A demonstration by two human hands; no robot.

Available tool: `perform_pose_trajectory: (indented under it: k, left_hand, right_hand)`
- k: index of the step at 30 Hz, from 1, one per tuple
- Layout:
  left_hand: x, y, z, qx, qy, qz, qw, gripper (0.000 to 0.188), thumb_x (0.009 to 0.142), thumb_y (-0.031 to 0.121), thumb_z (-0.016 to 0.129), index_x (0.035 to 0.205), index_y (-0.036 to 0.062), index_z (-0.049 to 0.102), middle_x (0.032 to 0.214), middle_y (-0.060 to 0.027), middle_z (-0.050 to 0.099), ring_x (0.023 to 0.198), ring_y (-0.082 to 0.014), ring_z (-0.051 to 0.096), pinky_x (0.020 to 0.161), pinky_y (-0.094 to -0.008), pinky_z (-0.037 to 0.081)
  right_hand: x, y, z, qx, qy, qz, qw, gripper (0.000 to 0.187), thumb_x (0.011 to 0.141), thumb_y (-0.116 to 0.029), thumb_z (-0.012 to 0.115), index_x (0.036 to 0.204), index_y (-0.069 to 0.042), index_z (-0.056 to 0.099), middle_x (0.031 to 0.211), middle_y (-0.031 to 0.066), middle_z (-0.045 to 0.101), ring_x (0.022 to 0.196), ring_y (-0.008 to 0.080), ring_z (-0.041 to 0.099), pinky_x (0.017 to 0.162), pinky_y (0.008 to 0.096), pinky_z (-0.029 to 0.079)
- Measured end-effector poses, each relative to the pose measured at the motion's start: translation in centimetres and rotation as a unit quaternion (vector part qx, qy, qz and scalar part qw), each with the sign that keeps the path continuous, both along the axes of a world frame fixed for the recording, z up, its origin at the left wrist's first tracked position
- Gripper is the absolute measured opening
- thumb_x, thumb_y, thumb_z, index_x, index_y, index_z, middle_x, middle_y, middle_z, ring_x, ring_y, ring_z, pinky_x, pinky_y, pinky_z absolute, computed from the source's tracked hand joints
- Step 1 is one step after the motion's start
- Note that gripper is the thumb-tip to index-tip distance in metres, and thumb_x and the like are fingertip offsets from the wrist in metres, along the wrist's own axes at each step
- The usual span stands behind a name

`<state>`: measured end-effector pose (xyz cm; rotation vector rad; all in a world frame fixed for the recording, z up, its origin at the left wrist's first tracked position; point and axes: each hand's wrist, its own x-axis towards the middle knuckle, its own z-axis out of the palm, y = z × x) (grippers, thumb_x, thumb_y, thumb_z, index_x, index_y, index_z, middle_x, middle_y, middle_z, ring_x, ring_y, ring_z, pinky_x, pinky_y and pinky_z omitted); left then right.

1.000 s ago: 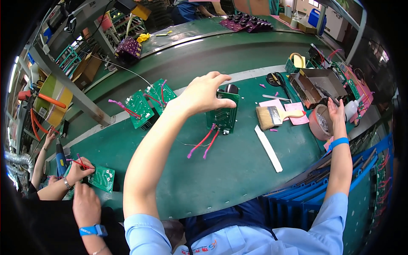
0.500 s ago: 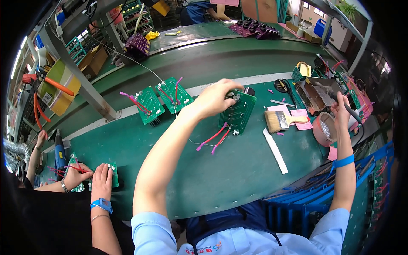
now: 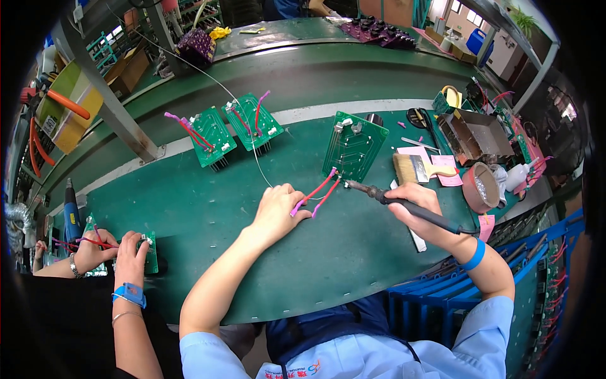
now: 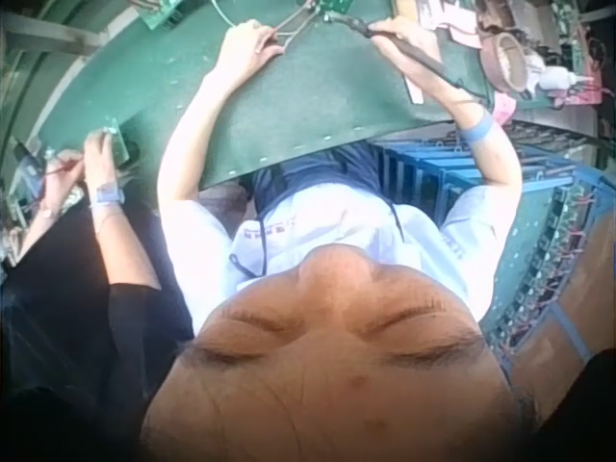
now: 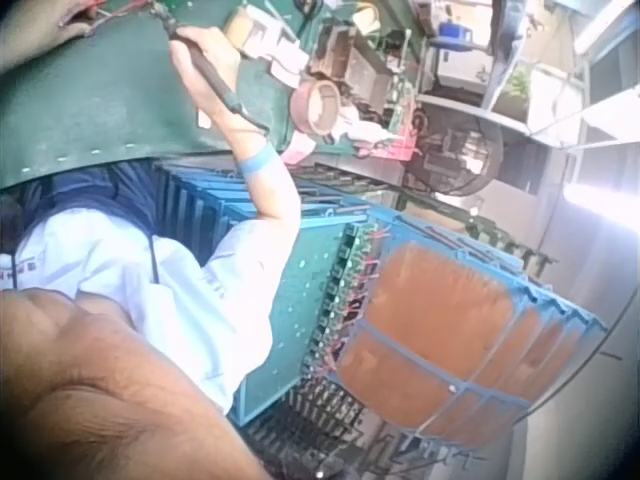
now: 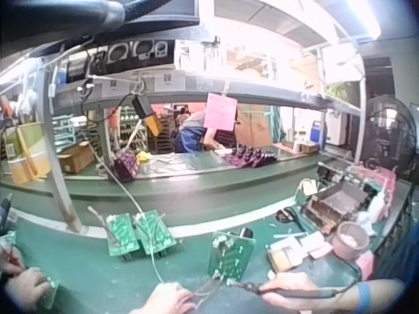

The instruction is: The person solders wires and components onto a printed circuit board using a soldering iron, applying flux and solder to make the connections.

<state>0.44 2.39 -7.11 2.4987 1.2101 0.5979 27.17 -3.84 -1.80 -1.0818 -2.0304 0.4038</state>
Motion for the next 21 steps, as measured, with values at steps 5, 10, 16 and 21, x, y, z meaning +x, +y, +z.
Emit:
perform_pose_trajectory:
  k: [5,10,16,21]
  left_hand:
    - [0.4,0.2,-2.2,-0.014,-0.057,0.020,0.998,0.018,0.067,0.014,0.067,0.080,0.0058,0.058,0.074,-0.0083,0.052,0.076,-0.0243,0.050,0.070,-0.0339,0.038]
    - [1.7,0.1,-2.4,0.050,-0.123,0.043,0.990,0.015,0.064,0.011,0.068,0.075,0.0063,0.059,0.073,-0.0067,0.051,0.073,-0.0239,0.049,0.065,-0.0341,0.037]
    - [2.2,1.6,-2.9,0.088,-0.090,0.007,0.992,0.015,0.065,0.012,0.067,0.071,0.0049,0.056,0.076,-0.0083,0.049,0.074,-0.0254,0.048,0.065,-0.0354,0.036]
    - [1.8,1.2,-2.4,0.060,-0.077,-0.014,0.995,0.011,0.071,0.009,0.060,0.072,0.0038,0.051,0.074,-0.0093,0.052,0.073,-0.0282,0.051,0.064,-0.0352,0.041]
  right_hand:
    - [-0.3,1.2,-1.1,-0.015,0.006,0.002,1.000,0.017,0.070,-0.006,0.063,0.086,-0.001,0.059,0.070,0.0108,0.056,0.060,0.0223,0.054,0.055,0.0300,0.044]
    - [0.2,1.5,-1.2,-0.015,-0.006,0.006,1.000,0.018,0.070,-0.007,0.063,0.087,-0.001,0.059,0.071,0.0107,0.056,0.062,0.0224,0.054,0.056,0.0302,0.044]
    - [-0.4,2.0,0.5,-0.109,0.000,0.021,0.994,0.020,0.071,-0.008,0.061,0.089,0.001,0.059,0.075,0.0116,0.058,0.067,0.0204,0.057,0.062,0.0285,0.044]
    - [-1.0,2.0,1.4,-0.139,-0.030,-0.005,0.990,0.023,0.075,-0.017,0.060,0.089,0.001,0.060,0.080,0.0108,0.058,0.071,0.0188,0.057,0.064,0.0274,0.045]
